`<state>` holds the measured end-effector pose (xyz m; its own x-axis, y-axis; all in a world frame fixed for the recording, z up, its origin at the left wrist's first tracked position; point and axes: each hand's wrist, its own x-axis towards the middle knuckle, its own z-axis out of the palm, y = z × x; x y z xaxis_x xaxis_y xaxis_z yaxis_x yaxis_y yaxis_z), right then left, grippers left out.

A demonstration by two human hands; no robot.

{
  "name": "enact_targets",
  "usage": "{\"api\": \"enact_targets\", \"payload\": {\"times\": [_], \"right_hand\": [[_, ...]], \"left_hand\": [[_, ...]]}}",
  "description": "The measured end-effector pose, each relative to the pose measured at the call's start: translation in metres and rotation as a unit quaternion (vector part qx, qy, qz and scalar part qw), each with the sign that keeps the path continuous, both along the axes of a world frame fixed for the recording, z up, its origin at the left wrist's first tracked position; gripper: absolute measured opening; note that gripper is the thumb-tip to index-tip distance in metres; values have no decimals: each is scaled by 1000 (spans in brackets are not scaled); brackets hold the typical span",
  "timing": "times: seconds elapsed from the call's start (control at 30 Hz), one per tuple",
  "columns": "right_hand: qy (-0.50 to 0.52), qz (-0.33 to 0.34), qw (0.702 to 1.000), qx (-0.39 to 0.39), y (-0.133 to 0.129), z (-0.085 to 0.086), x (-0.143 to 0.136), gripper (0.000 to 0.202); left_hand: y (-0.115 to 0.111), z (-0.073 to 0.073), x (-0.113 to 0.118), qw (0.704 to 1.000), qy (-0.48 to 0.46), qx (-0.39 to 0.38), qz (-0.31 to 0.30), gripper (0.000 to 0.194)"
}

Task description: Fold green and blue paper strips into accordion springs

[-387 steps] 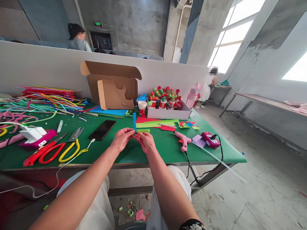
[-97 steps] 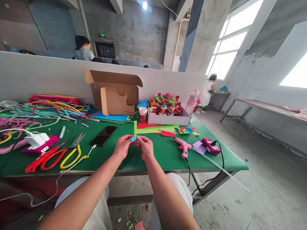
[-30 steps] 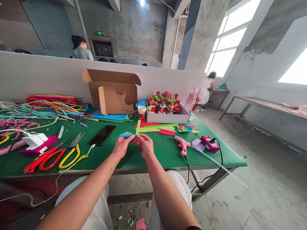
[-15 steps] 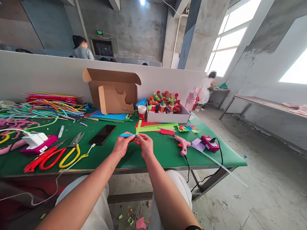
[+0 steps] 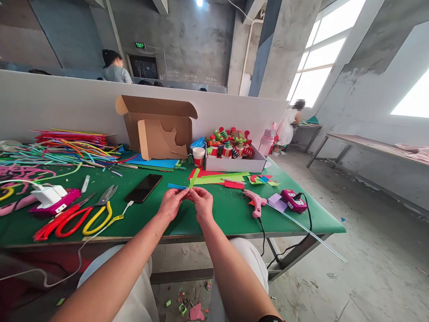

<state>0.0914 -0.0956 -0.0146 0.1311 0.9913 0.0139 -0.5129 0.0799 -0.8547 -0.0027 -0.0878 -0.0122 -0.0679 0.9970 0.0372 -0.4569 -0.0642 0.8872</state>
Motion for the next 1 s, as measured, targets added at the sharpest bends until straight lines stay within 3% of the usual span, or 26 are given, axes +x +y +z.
{"api": "enact_targets", "payload": {"times": [0.2,0.43,0.73,1.0], "right_hand": [[18,13,1000,-8,0,1,-1,28],[-54,52,997,-31,2,9,16,29],[-41,-34,998,18,0,-2,-3,22],[-15,-33,999,14,-1,-6,-7,23]], "left_hand": [[4,-3,-3,999,31,12,35,44],[4,-1,-6,990,130,29,42,37],[4,-7,-3,997,62,35,15,35],[3,-10,2,998,48,15,38,41]]}}
